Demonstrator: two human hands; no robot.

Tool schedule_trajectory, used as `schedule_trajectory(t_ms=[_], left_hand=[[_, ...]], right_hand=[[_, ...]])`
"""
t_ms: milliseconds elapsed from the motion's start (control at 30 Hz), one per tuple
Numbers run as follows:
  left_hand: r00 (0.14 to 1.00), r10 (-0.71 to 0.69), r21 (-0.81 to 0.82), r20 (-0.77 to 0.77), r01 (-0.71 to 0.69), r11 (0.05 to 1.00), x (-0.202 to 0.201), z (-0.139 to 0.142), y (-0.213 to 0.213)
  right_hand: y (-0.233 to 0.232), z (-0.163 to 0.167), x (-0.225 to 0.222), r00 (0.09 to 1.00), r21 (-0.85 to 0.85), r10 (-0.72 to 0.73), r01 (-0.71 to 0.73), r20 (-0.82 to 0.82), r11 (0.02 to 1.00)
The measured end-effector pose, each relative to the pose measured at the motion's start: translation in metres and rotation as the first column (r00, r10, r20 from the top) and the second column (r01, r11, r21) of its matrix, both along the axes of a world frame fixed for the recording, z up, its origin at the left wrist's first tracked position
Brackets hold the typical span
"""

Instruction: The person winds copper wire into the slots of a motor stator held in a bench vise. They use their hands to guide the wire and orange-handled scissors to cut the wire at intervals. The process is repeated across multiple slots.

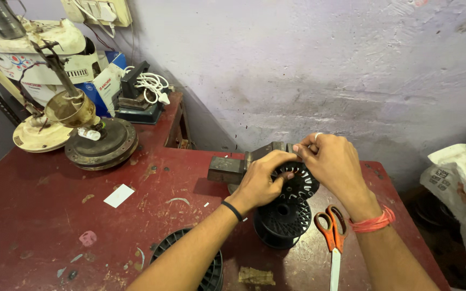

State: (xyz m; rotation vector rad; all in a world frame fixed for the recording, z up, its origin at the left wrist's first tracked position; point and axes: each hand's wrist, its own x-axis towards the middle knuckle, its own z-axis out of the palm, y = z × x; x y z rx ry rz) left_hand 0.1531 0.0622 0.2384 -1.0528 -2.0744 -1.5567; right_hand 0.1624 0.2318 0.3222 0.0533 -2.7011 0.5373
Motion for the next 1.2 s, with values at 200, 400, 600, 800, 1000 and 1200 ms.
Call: schedule_trajectory(t_ms=[200,400,600,800,1000,1200], left_hand=[[1.000,-0.012,-0.028,0.026,0.012,1.000,-0.002,0.000,0.001],[0.999,-0.010,-0.065,0.032,0.012,0.998,-0.003,0.001,0.001],[0.983,-0.057,-0.052,0.175,0.067,0.996,-0.018,-0.007,-0.001],[0.933,-0.199,0.176,0.300,0.151,0.973,-0.036,-0.026,-0.001],[0.898,-0.278,0.293,0.340,0.180,0.939,-0.043,-0.041,-0.005],[0.857,-0.297,0.412,0.421,0.111,0.904,-0.044,-0.045,-0.005]], right_hand=[[-0.002,0.007,0.008,0.999,0.001,-0.037,0.037,0.015,0.999],[0.001,0.011,0.021,0.997,-0.047,-0.081,0.081,0.008,0.996],[-0.003,0.005,0.048,0.985,-0.116,-0.121,0.136,0.124,0.984],[-0.029,-0.022,0.065,0.997,-0.144,-0.052,0.061,0.065,0.988],[-0.034,-0.033,0.065,0.996,-0.224,-0.035,0.054,0.088,0.973],[-0.031,-0.042,0.061,0.993,-0.247,-0.035,0.062,0.111,0.967]])
